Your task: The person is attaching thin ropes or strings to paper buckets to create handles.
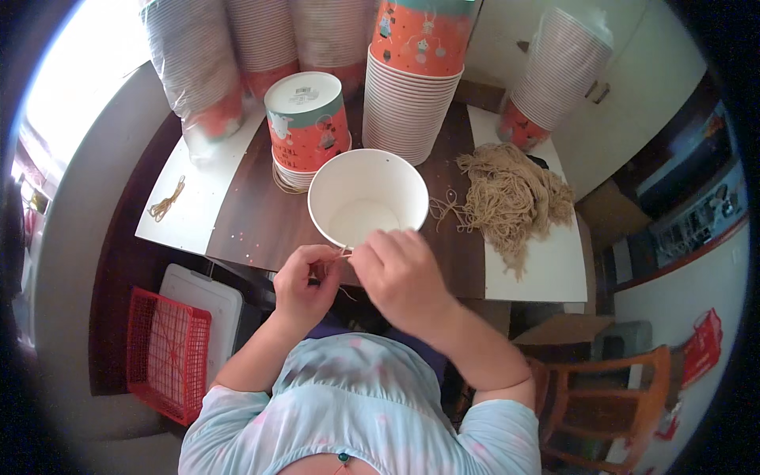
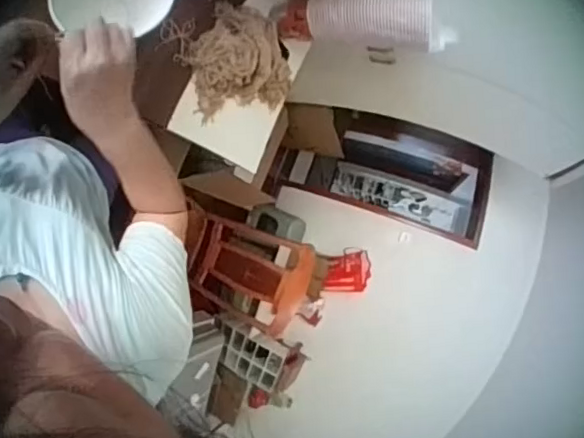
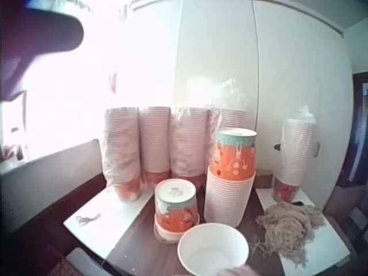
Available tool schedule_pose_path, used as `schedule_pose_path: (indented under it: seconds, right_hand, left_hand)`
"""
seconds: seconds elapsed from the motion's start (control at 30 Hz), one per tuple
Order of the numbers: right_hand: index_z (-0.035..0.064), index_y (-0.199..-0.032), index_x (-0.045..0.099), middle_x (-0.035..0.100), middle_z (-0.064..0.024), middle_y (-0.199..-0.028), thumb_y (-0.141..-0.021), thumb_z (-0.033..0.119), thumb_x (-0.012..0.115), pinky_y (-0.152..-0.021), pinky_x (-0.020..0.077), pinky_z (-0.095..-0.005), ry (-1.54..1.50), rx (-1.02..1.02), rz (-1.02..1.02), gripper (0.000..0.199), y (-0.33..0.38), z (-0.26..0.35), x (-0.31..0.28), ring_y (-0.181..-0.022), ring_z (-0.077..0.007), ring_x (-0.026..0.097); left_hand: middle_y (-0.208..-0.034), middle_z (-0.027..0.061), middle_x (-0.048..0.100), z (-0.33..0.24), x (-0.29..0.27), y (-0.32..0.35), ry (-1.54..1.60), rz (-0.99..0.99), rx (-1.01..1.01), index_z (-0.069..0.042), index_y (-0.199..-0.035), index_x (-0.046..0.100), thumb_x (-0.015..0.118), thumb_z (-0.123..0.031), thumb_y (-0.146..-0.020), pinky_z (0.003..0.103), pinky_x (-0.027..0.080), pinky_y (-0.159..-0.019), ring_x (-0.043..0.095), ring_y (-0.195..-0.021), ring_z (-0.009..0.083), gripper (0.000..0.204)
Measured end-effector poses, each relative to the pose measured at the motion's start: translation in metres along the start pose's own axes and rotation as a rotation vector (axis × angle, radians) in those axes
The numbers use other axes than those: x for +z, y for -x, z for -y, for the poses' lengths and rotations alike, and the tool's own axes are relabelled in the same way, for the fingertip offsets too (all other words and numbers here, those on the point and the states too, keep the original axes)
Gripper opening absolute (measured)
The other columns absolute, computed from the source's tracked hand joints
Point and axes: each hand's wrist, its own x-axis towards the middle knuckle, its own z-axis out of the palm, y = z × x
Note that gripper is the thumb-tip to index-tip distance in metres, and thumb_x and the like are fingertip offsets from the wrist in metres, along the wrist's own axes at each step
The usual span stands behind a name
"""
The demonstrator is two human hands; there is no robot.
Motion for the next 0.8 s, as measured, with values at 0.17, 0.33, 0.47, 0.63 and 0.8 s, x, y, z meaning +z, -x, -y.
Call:
schedule_pose_path:
  seconds: [0.17, 0.33, 0.47, 0.63, 0.8]
  right_hand:
    - [0.0039, -0.089, 0.060, 0.057, -0.0076, -0.084, -0.074, 0.000, 0.068, -0.059, 0.0478, -0.0359, 0.006, 0.214, -0.243, 0.017, 0.028, 0.015, 0.055, -0.068, -0.0264, 0.058]
    - [0.0040, -0.094, 0.059, 0.055, -0.0078, -0.084, -0.079, 0.006, 0.063, -0.059, 0.0482, -0.0359, -0.117, 0.296, -0.314, 0.015, 0.022, 0.011, 0.088, -0.065, -0.0261, 0.059]
    - [0.0009, -0.100, 0.063, 0.065, -0.0076, -0.089, -0.084, 0.002, 0.059, -0.068, 0.0512, -0.0287, -0.866, 0.565, -0.175, 0.016, 0.015, 0.001, 0.092, -0.077, -0.0202, 0.065]
    - [0.0002, -0.101, 0.066, 0.068, -0.0034, -0.093, -0.089, 0.008, 0.058, -0.075, 0.0498, -0.0250, -1.764, 0.888, -0.098, 0.016, 0.013, 0.007, 0.086, -0.081, -0.0124, 0.063]
    - [0.0062, -0.103, 0.066, 0.067, -0.0029, -0.095, -0.091, 0.016, 0.058, -0.076, 0.0475, -0.0281, -2.226, 0.989, -0.039, 0.018, 0.016, 0.002, 0.098, -0.083, -0.0120, 0.060]
  left_hand:
    - [-0.081, 0.0054, 0.060, 0.008, 0.012, 0.003, -0.088, -0.169, -0.038, -0.001, -0.096, 0.055, 0.065, 0.006, -0.079, 0.021, 0.048, -0.055, 0.058, -0.064, 0.0097, 0.021]
    - [-0.086, 0.0034, 0.061, 0.009, 0.015, -0.005, 0.568, -0.162, -0.497, 0.001, -0.096, 0.051, 0.062, 0.001, -0.085, 0.018, 0.049, -0.062, 0.057, -0.070, 0.0050, 0.015]
    - [-0.085, 0.0064, 0.062, 0.014, 0.009, -0.008, 0.737, -0.182, -0.574, 0.000, -0.092, 0.048, 0.064, 0.003, -0.084, 0.021, 0.052, -0.065, 0.061, -0.072, 0.0091, 0.018]
    - [-0.088, 0.0120, 0.064, 0.015, -0.005, -0.008, 0.868, -0.169, -0.698, 0.000, -0.095, 0.044, 0.064, 0.005, -0.082, 0.027, 0.056, -0.068, 0.065, -0.075, 0.0148, 0.024]
    - [-0.088, 0.0140, 0.065, 0.013, -0.007, -0.009, 0.929, -0.187, -0.738, -0.001, -0.098, 0.043, 0.064, 0.002, -0.083, 0.029, 0.056, -0.063, 0.066, -0.074, 0.0173, 0.026]
